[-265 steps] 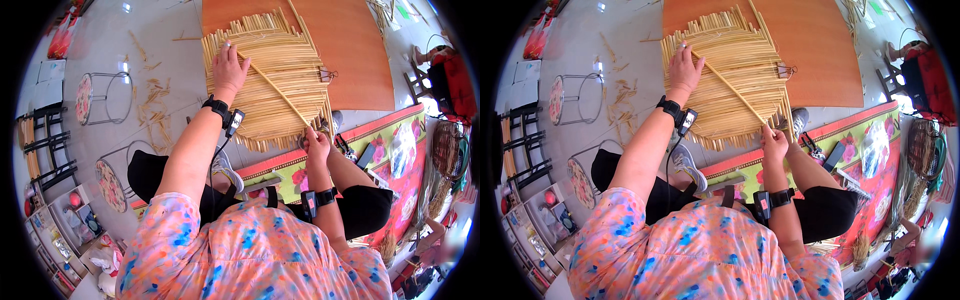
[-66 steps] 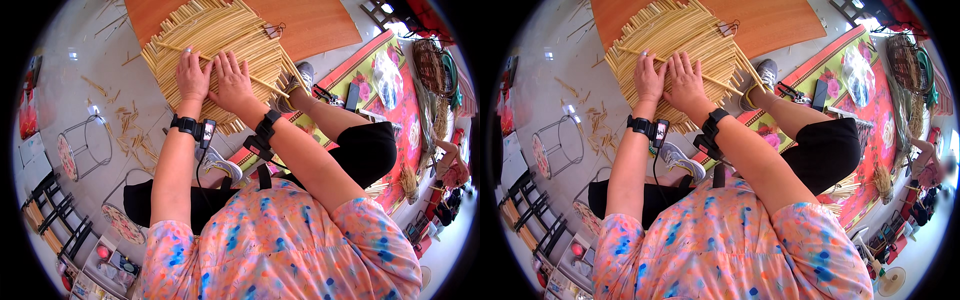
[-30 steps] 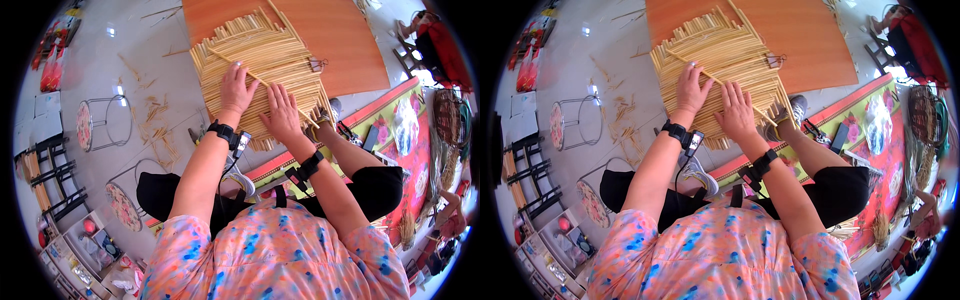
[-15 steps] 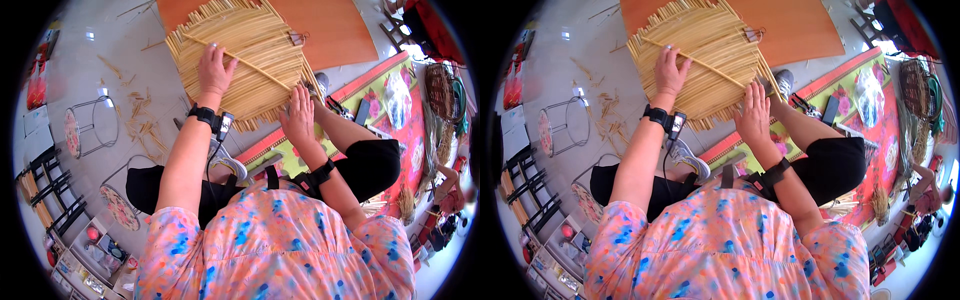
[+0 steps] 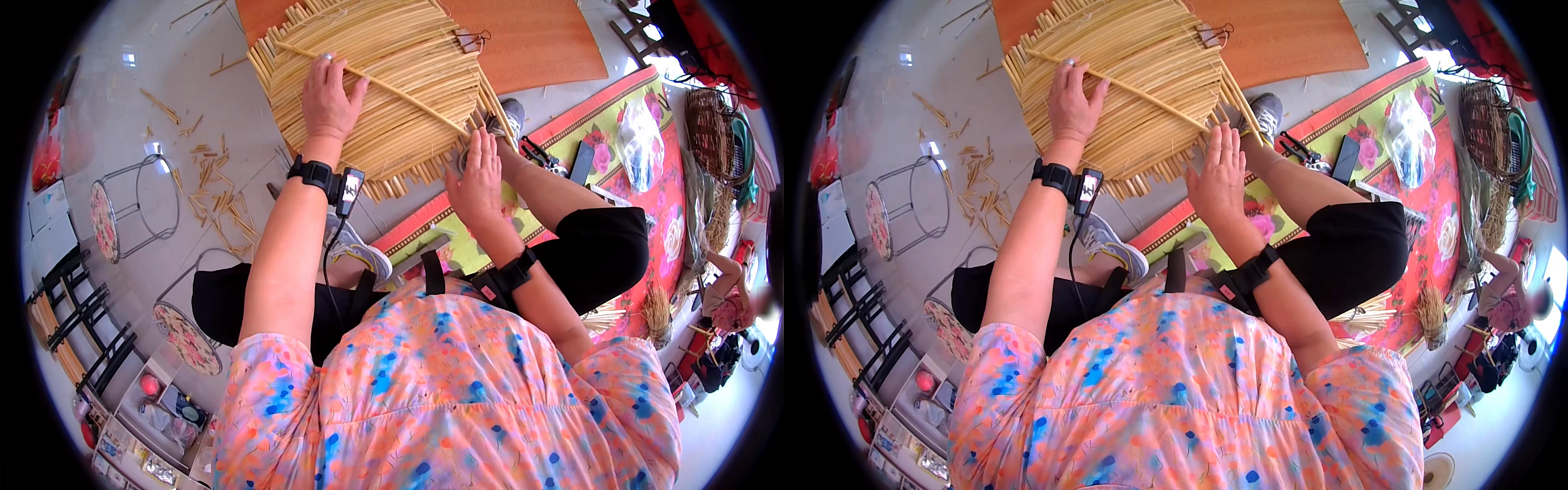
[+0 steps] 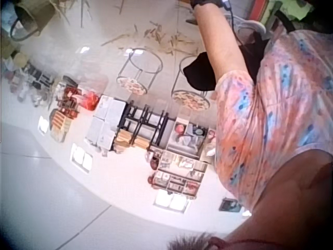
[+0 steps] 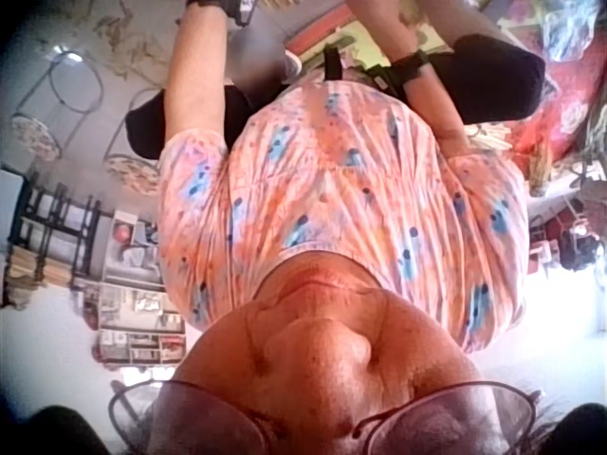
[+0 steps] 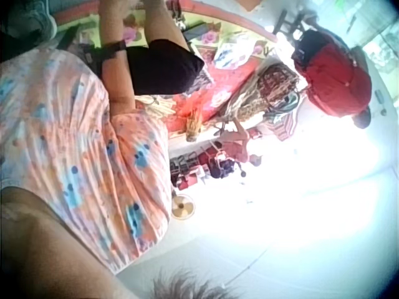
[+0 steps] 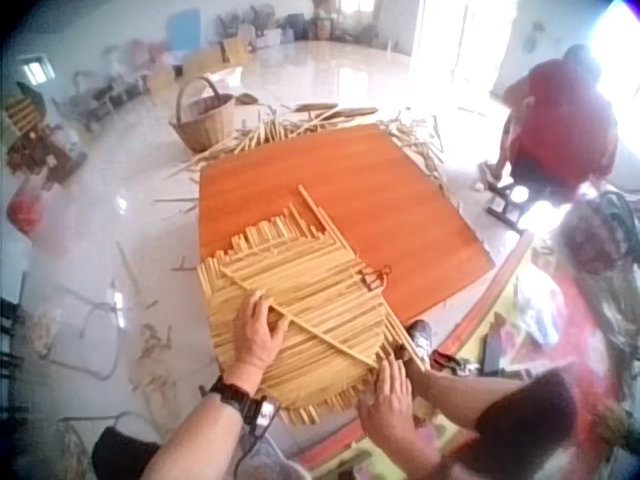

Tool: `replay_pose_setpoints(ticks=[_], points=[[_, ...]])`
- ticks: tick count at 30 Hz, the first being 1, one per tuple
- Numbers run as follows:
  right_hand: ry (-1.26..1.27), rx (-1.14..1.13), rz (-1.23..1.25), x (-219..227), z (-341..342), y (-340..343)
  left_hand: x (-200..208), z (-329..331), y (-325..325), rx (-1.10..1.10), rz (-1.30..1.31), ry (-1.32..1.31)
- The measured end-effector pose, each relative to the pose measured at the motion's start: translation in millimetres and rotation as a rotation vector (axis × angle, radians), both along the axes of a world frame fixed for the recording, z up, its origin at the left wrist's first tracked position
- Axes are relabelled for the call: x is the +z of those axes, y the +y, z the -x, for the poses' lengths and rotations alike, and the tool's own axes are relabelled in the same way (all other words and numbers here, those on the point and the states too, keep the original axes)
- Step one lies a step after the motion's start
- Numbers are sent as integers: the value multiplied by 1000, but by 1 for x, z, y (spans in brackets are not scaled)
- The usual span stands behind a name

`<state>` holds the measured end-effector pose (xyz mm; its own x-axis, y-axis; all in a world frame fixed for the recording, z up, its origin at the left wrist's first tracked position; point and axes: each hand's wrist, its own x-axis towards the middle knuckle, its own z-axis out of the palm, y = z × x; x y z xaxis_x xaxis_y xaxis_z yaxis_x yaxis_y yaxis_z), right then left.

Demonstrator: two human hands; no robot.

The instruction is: The person assembles a straw fan by arranging straw sticks on a circular base and securing them with a central stick and a binder clip.

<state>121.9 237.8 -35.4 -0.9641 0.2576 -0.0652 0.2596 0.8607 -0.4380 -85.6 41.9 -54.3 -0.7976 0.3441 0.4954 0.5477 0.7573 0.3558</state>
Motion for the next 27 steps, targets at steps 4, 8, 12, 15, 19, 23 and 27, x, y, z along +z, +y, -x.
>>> replay_pose_setpoints(ticks=[4,8,12,15,19,23,27], points=[[-31,-8,-8,4,0,-3,1,1,0,2,14,10],[-45,-27,-13,2,3,-3,3,0,2,13,5,-9],[-44,-28,-38,-4,4,-3,-2,-4,0,17,-15,-60],[-55,-13,-65,-3,5,-2,-5,0,-2,8,-50,-31],[-60,-3,-70,1,1,-2,2,-4,2,37,-38,-79],[-45,7,-54,3,2,-6,3,-6,-2,67,-20,-98],[-59,3,-50,4,4,-6,6,-6,-2,70,-21,-101]])
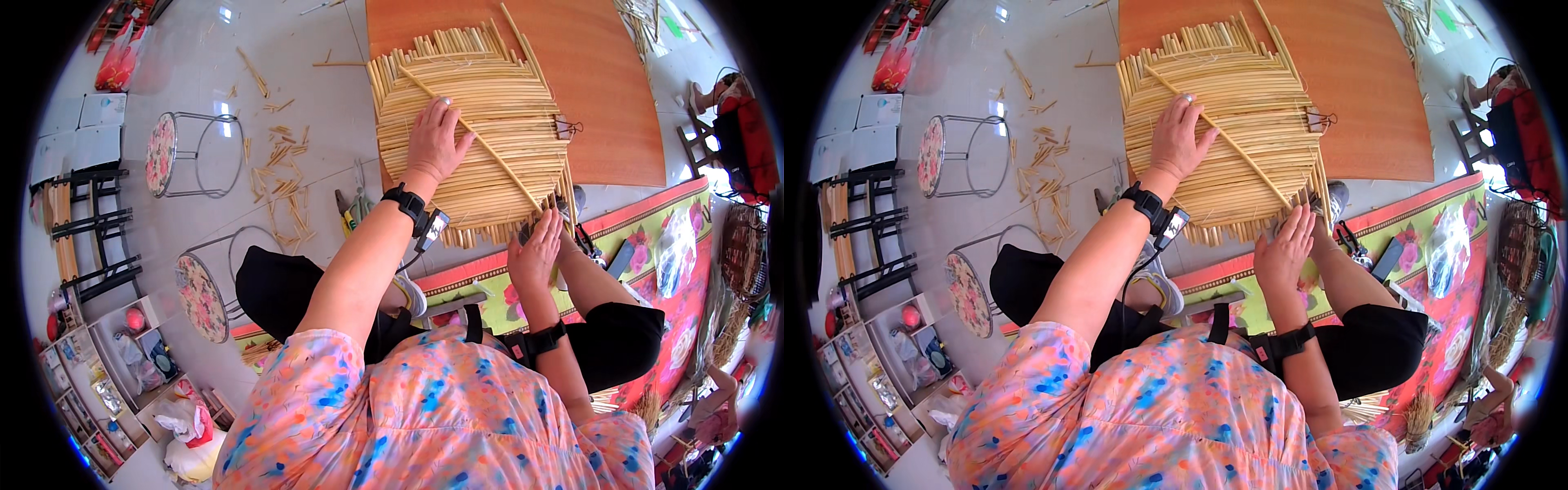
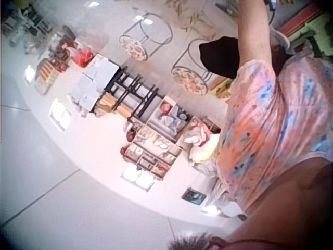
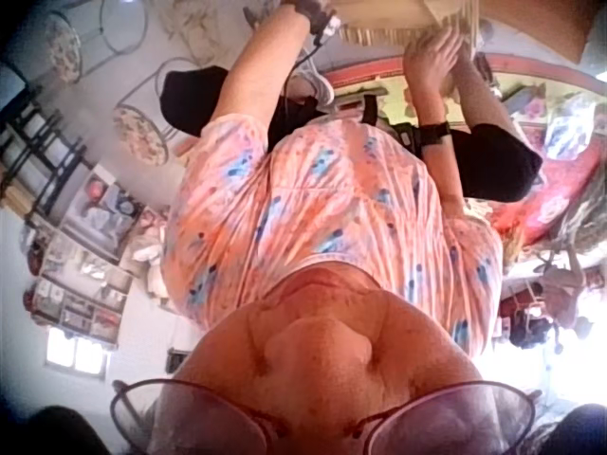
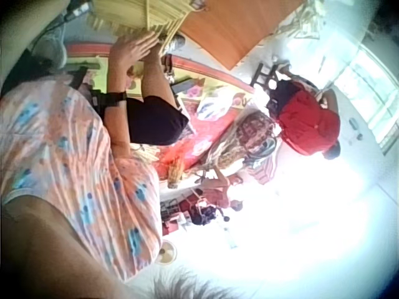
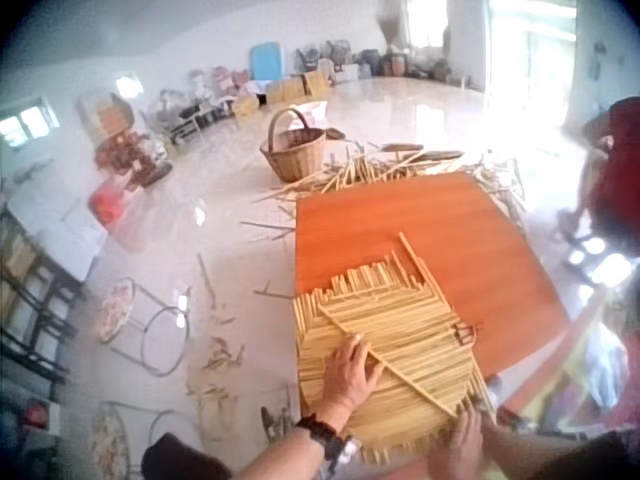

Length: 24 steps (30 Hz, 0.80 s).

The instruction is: The person assembles a straw fan by arranging straw sticks on a circular base and securing them with a central stick and a binder clip.

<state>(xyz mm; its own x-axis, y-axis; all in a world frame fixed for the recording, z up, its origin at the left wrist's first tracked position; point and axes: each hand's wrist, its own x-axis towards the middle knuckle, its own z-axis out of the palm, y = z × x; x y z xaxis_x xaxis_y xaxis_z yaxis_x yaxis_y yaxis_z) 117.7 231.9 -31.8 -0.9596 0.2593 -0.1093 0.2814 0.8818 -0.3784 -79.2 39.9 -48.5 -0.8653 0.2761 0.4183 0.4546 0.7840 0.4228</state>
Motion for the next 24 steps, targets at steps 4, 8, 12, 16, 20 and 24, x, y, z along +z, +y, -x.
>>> replay_pose_setpoints(ticks=[4,8,12,16,20,24], points=[[-15,-5,2,0,-1,2,-2,0,3,-1,-27,14],[-23,3,4,1,0,2,-1,1,1,-12,-26,4],[-13,-13,5,-2,-1,3,-1,4,3,-39,-23,53],[-27,-34,16,-1,0,2,-3,4,3,-36,8,75],[-59,-29,70,5,5,-1,-6,8,-3,-38,29,58],[-112,-74,11,9,4,-1,-9,8,3,-72,-1,65]])
